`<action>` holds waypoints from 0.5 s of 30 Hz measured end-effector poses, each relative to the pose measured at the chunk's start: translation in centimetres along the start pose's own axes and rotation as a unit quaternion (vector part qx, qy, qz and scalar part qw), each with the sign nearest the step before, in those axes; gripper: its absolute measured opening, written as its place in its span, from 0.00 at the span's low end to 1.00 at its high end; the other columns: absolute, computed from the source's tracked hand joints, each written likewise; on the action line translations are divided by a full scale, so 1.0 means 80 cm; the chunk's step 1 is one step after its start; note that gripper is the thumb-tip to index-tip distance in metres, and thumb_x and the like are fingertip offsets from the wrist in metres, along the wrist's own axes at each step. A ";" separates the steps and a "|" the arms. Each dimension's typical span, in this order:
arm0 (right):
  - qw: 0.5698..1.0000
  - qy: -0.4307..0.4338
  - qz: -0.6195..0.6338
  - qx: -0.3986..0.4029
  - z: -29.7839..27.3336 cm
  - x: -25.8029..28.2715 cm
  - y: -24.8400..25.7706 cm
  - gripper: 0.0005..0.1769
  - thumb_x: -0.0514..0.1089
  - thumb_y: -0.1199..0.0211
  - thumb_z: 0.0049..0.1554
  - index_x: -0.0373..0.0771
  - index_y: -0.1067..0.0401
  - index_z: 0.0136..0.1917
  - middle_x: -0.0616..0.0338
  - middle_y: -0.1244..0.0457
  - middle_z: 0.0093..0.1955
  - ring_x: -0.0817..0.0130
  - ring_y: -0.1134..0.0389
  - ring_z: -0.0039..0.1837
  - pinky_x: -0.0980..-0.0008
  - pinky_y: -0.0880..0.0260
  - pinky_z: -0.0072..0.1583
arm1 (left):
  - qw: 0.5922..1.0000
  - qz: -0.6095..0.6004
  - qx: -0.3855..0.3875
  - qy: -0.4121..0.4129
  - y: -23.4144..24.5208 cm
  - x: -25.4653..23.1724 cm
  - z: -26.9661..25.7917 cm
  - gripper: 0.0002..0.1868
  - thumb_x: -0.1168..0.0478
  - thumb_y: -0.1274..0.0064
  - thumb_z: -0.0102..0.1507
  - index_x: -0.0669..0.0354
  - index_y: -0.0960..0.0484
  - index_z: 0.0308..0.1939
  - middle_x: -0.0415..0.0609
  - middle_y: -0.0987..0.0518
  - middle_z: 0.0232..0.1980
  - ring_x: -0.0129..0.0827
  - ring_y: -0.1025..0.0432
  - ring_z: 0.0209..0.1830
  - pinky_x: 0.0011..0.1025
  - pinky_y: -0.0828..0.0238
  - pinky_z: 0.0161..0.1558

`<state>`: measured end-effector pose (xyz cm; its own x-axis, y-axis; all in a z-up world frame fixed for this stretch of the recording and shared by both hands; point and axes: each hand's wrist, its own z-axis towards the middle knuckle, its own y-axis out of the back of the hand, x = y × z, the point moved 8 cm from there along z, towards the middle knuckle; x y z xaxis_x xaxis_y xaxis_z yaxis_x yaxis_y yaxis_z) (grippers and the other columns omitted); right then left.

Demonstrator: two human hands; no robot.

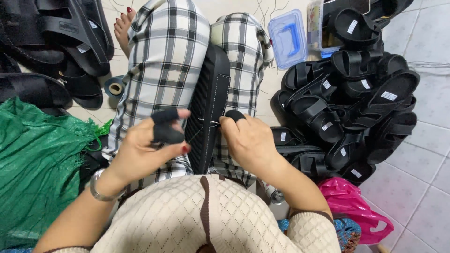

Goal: Hand-sewing a black sandal strap using a needle and thread while sitting on the floor.

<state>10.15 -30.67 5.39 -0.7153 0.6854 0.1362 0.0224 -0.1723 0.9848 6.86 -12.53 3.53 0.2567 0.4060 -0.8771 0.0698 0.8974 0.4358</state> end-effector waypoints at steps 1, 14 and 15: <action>0.998 0.004 0.051 0.019 0.000 -0.002 -0.007 0.05 0.41 0.42 0.62 0.42 0.29 0.51 0.62 0.46 0.27 0.63 0.39 0.31 0.65 0.38 0.34 | 0.957 -0.256 0.024 0.133 -0.012 0.022 -0.014 0.09 0.63 0.39 0.59 0.65 0.16 0.40 0.60 0.18 0.54 0.41 0.29 0.45 0.35 0.30 0.46; 0.995 0.022 0.033 0.089 -0.006 -0.003 0.049 0.29 0.38 0.39 0.52 0.53 0.30 0.67 0.62 0.41 0.24 0.64 0.35 0.27 0.65 0.32 0.31 | 0.977 -0.054 -0.011 0.204 -0.039 0.023 -0.002 0.21 0.59 0.25 0.49 0.52 0.12 0.46 0.45 0.20 0.29 0.32 0.25 0.24 0.22 0.28 0.22; 0.995 0.025 0.036 0.089 -0.018 -0.011 0.069 0.29 0.38 0.39 0.52 0.53 0.30 0.67 0.62 0.41 0.24 0.64 0.35 0.27 0.65 0.32 0.31 | 0.977 -0.052 -0.013 0.208 -0.035 0.027 -0.002 0.21 0.59 0.25 0.49 0.52 0.12 0.46 0.45 0.20 0.29 0.32 0.25 0.24 0.22 0.28 0.22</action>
<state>9.90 -33.21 10.52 -0.7414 0.6389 0.2055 0.1944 -0.0886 0.9769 7.03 -14.13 0.42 -0.1637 0.3420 -0.9253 0.0484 0.9397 0.3387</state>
